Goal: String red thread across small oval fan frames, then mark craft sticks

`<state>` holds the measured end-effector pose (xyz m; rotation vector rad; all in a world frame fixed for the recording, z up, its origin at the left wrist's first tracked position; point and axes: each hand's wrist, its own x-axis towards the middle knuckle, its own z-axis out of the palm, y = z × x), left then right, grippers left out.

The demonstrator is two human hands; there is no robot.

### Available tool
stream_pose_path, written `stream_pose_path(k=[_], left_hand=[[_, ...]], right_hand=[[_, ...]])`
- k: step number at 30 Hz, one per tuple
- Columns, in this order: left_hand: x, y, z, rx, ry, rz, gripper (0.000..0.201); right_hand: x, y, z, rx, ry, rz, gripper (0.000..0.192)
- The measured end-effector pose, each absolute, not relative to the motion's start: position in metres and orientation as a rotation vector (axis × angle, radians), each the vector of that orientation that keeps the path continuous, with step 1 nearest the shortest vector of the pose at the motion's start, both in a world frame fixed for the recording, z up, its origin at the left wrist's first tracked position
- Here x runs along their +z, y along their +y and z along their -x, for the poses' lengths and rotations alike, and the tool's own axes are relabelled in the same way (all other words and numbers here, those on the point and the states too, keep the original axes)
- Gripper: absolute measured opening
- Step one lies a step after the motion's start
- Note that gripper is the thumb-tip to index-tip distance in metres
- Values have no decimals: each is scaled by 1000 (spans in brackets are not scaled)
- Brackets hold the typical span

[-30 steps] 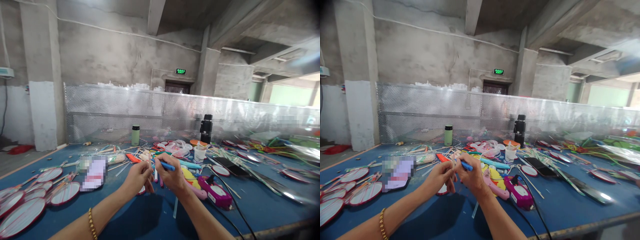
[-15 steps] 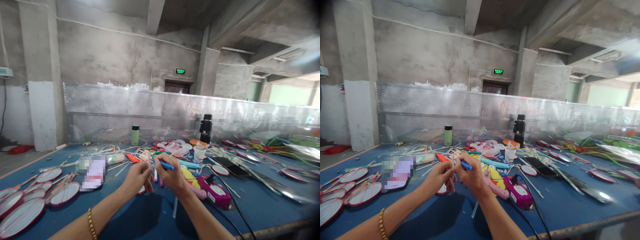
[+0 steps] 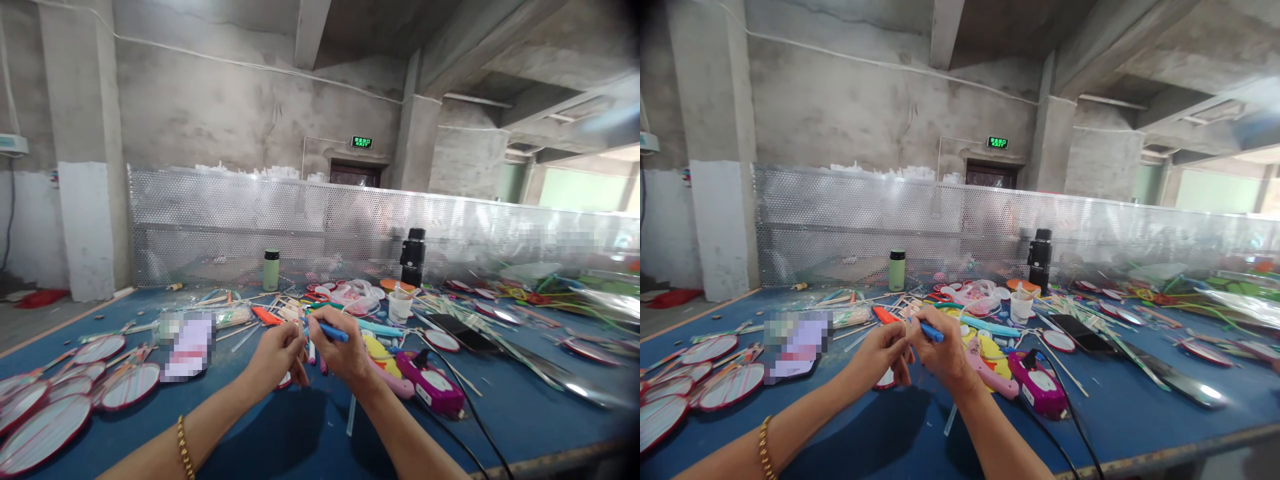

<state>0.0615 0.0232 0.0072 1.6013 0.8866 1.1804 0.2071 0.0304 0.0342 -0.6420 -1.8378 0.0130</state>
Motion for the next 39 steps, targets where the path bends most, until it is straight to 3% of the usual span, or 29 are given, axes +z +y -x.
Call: stream_pose_path(k=[39], left_hand=[[3,25,-61,1211,853,-1596,25]], right_hand=[[35,27,-206,24,-1842,626,20]])
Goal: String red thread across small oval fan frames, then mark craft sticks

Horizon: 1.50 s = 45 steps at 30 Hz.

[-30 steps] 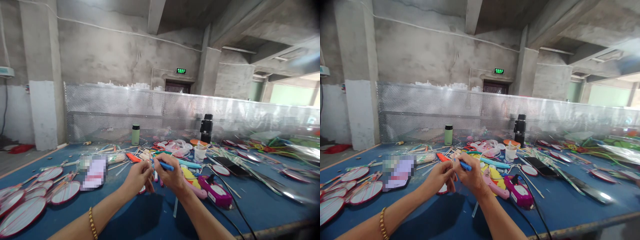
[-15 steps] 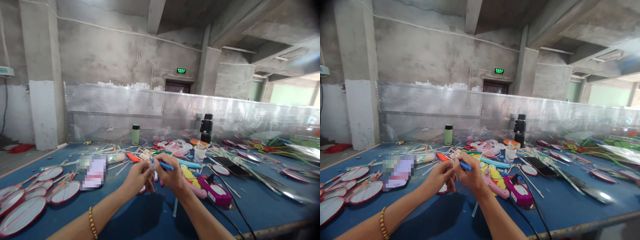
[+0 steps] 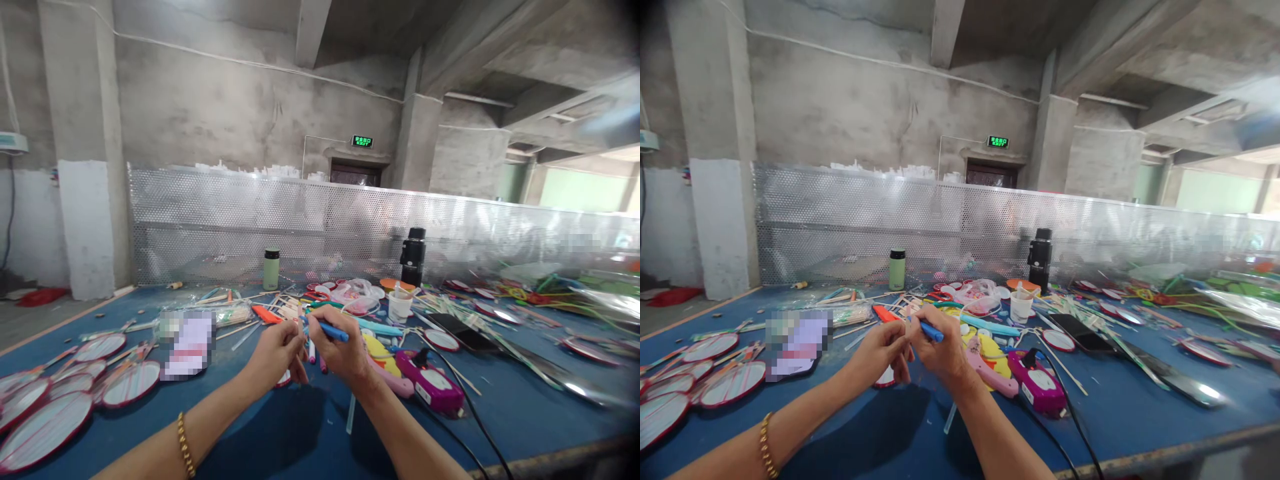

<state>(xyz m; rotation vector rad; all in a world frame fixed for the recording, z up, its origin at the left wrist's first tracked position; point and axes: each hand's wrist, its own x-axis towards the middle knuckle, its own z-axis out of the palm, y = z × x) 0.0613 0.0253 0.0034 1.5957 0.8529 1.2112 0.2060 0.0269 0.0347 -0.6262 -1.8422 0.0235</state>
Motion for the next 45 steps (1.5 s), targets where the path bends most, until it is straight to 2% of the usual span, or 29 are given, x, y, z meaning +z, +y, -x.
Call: stream_pose_path(k=[23,45], left_hand=[[7,24,-61,1198,867,-1599,33],[8,24,-61,1197,865,-1615,29]], right_hand=[[32,33,-209,-22,-1824,599,19],[35,28,-207,37,-1860,620,20]])
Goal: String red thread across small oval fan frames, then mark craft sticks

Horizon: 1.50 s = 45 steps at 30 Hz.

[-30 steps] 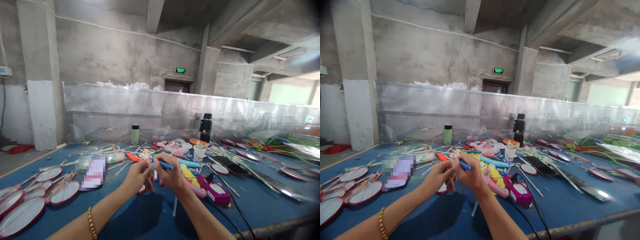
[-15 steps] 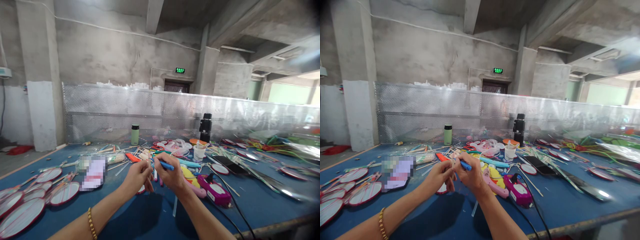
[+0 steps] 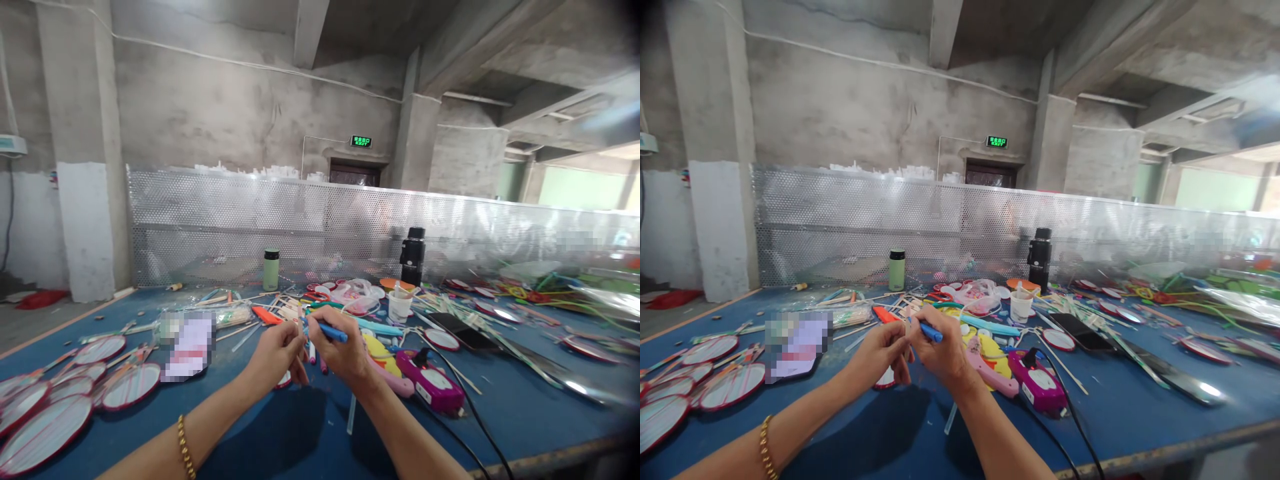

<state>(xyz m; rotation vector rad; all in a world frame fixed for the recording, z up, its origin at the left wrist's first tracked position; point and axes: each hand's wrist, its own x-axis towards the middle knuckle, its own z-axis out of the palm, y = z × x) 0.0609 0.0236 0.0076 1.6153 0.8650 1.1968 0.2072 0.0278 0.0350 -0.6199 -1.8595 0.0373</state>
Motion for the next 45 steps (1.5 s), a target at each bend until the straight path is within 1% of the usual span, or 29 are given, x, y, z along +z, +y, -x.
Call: stream_pose_path(k=[16,22,29,34,41,45], left_hand=[[6,24,-61,1200,845,-1590,26],[6,25,-61,1201,857,-1595,30],[6,23,-61,1198,852,-1604,27],[5,25,-61,1191,874,-1598,31],[7,23,-62,1200,849,-1592,25],[8,22,-62,1188,858,-1595,27]], right_hand=[[34,29,-207,18,-1854,610,19],[33,30,-207,9,-1838,591,18],[35,28,-206,3,-1834,619,21],[34,29,-207,15,-1835,595,21],[35,28,-206,2,-1836,609,20],[35,28,-206,16,-1853,605,20]])
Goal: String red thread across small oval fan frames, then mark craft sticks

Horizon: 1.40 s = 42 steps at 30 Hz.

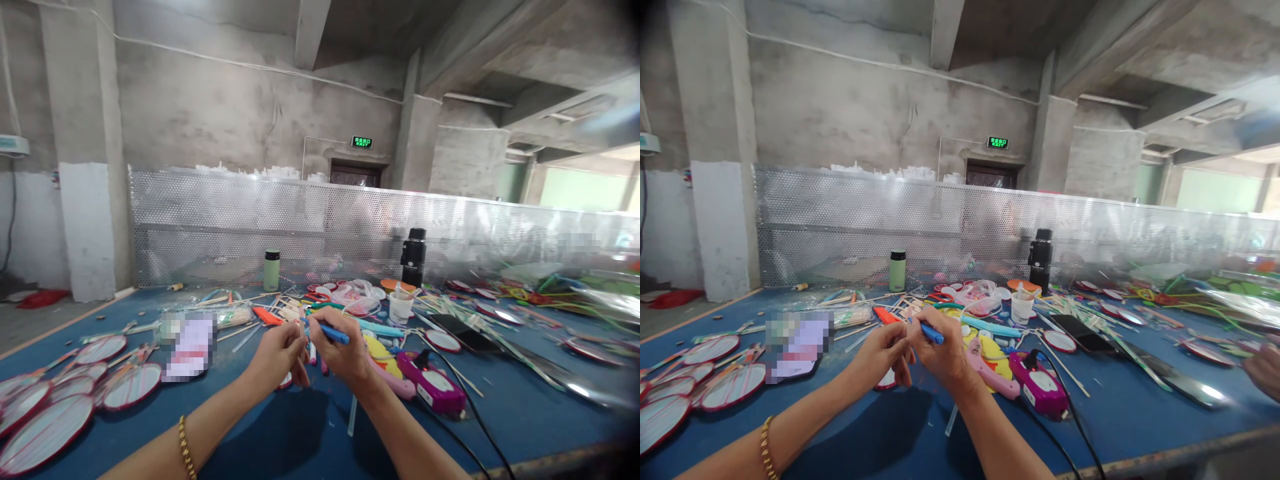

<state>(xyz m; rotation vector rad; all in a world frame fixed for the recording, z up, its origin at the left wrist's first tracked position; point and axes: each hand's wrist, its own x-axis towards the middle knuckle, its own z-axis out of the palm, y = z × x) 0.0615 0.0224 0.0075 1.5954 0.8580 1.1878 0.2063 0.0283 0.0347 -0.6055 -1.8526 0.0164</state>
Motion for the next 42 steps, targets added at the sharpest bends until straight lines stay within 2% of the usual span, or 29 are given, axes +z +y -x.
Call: stream_pose_path(k=[17,42], left_hand=[[6,23,-62,1206,844,-1587,24],[8,22,-61,1193,853,-1615,29]], right_hand=[[36,27,-206,-5,-1853,603,21],[32,34,-209,3,-1831,573,17]])
